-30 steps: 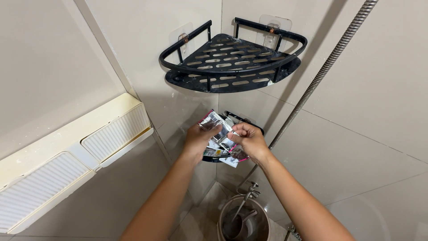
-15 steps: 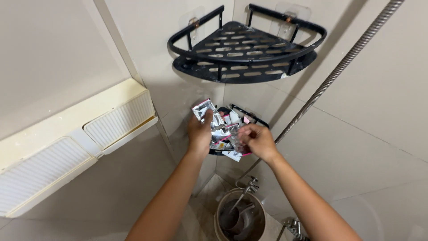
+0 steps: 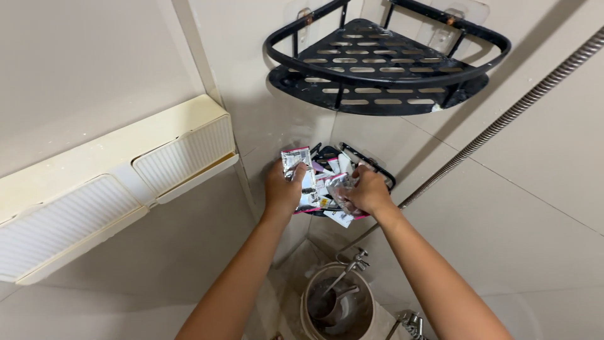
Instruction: Scrubbing the bathroom floor and organizing toiletries on corner shelves.
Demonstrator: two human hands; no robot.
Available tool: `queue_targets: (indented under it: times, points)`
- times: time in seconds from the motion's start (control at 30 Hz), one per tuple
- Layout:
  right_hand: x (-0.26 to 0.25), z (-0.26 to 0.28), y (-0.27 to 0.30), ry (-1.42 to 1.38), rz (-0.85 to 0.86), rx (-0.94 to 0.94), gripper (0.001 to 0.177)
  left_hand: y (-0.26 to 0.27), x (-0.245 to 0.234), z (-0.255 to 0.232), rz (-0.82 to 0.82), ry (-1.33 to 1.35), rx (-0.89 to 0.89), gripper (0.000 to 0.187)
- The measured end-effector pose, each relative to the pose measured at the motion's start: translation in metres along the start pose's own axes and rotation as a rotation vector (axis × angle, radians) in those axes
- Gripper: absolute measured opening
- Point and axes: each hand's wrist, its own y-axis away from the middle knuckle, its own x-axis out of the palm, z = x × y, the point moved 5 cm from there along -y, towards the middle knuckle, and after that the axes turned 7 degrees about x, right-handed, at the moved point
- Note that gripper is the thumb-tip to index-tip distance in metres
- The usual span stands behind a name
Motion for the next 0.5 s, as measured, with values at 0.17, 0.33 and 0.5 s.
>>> queue_targets:
  times: [0.17, 0.33, 0.5]
  points:
    - [0.028, -0.018, -0.028, -0.051, -0.056, -0.140, 0.048, -0.001, 0.002, 0.002, 0.025, -0.007, 0.003, 0.026]
    - [0.030, -0.024, -0.017, -0.272, -0.150, -0.207, 0.027, 0.001, 0.014, 0.014, 0.069, 0.163, -0.091, 0.023]
    - [0.012, -0.015, 0.024, -0.576, -0.144, -0.173, 0.025, 0.009, 0.027, 0.014, 0.202, 0.403, -0.268, 0.022]
